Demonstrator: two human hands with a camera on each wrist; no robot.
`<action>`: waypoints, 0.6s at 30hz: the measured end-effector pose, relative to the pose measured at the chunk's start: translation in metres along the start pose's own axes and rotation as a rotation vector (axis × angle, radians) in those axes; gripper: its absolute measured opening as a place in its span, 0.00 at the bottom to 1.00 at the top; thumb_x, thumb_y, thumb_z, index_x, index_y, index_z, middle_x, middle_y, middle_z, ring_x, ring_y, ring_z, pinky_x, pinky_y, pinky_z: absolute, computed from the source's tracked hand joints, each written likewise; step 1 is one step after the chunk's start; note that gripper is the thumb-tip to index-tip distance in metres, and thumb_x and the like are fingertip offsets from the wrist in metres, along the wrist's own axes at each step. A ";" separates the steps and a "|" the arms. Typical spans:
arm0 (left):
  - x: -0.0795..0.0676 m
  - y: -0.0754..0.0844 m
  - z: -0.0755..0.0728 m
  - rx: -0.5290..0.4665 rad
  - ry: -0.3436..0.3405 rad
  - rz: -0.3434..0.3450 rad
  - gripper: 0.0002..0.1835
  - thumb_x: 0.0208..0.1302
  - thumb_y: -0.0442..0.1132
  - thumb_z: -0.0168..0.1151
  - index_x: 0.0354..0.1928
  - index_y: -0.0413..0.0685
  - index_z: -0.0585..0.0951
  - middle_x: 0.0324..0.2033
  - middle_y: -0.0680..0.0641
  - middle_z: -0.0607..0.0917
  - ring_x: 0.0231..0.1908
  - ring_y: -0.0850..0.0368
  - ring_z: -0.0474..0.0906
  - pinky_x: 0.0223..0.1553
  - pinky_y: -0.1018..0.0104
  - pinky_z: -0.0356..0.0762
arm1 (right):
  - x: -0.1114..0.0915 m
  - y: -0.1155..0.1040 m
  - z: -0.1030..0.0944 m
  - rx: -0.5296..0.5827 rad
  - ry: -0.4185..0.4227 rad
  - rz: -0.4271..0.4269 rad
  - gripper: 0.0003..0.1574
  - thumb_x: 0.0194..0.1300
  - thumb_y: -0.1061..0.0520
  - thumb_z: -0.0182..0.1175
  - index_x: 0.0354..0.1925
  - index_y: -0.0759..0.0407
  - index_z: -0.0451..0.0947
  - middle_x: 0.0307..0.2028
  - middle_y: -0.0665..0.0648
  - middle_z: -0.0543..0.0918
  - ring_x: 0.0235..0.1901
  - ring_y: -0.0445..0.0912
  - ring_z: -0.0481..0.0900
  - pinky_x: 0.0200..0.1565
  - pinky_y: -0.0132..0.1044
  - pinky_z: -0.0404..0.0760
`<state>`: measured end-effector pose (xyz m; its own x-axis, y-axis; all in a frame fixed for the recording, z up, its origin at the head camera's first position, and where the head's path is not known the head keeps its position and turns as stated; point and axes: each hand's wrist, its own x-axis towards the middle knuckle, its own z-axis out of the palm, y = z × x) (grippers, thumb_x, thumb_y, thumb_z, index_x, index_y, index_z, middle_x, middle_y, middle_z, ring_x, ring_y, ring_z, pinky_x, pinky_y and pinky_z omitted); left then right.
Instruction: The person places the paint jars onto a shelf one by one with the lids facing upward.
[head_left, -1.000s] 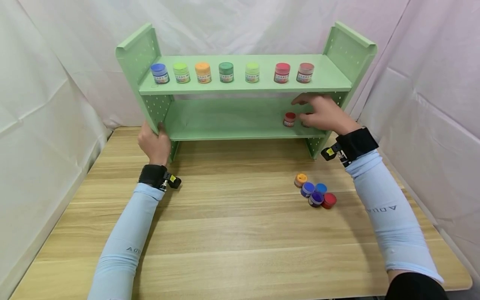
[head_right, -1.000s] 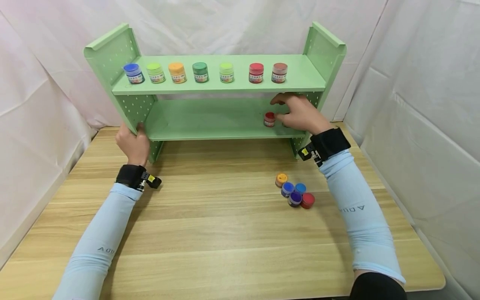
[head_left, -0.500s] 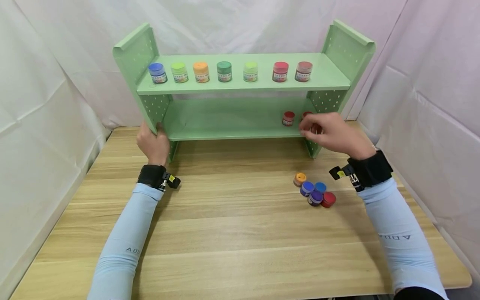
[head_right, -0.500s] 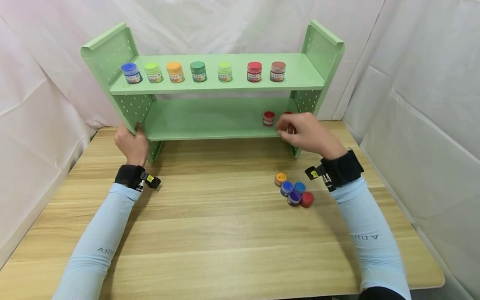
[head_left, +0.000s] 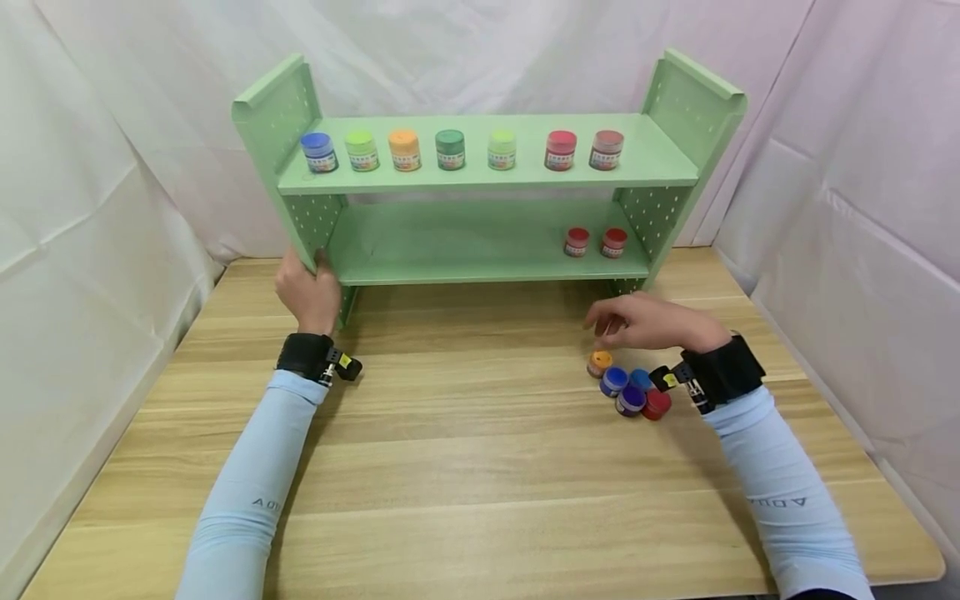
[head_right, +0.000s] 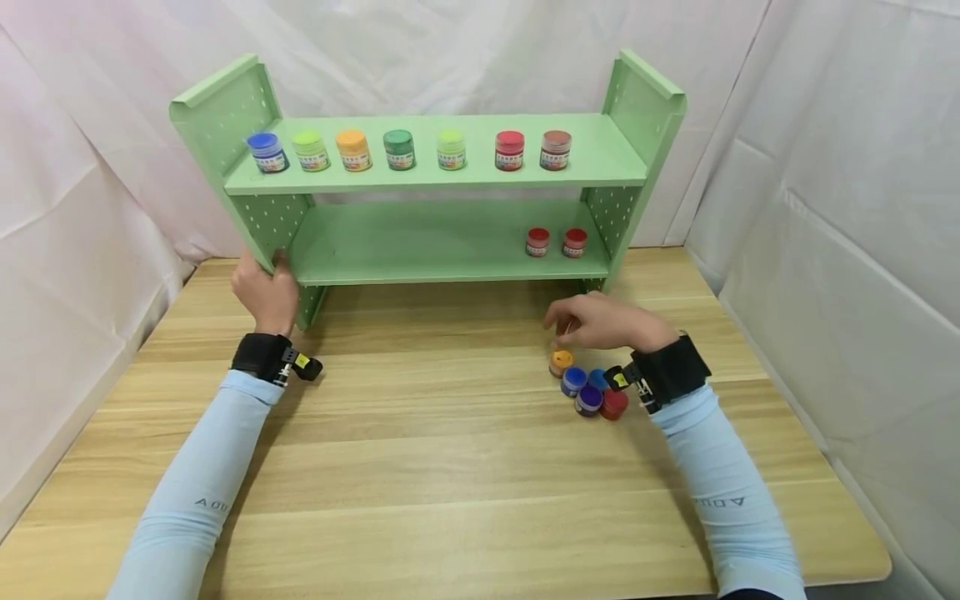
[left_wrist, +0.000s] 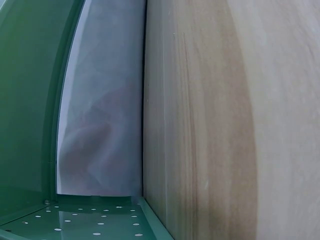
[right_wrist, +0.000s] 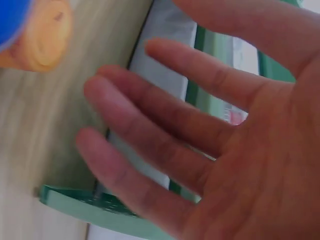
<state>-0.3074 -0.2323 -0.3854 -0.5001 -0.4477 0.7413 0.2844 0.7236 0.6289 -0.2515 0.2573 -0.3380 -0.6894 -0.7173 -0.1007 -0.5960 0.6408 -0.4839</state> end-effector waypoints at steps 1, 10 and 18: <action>0.000 0.000 0.000 -0.004 0.000 -0.005 0.14 0.61 0.30 0.56 0.49 0.41 0.82 0.43 0.46 0.84 0.43 0.54 0.80 0.45 0.61 0.74 | 0.001 0.000 0.002 0.012 -0.020 0.014 0.18 0.61 0.53 0.63 0.49 0.57 0.78 0.36 0.49 0.82 0.37 0.42 0.79 0.39 0.37 0.77; 0.000 0.000 0.001 -0.008 0.000 -0.006 0.13 0.61 0.31 0.57 0.48 0.40 0.82 0.42 0.45 0.84 0.44 0.54 0.80 0.47 0.62 0.73 | 0.006 0.006 0.014 0.026 -0.049 0.071 0.20 0.57 0.55 0.66 0.47 0.61 0.78 0.33 0.48 0.83 0.35 0.42 0.80 0.37 0.38 0.77; 0.000 -0.001 0.000 -0.001 -0.008 -0.012 0.14 0.61 0.31 0.56 0.49 0.41 0.81 0.44 0.46 0.84 0.44 0.55 0.80 0.47 0.63 0.73 | 0.009 0.009 0.020 0.022 -0.060 0.055 0.14 0.56 0.55 0.67 0.41 0.57 0.80 0.31 0.47 0.82 0.32 0.41 0.79 0.35 0.38 0.77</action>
<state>-0.3072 -0.2328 -0.3860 -0.5101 -0.4523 0.7316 0.2792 0.7174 0.6382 -0.2551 0.2509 -0.3612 -0.6946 -0.6965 -0.1798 -0.5480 0.6743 -0.4950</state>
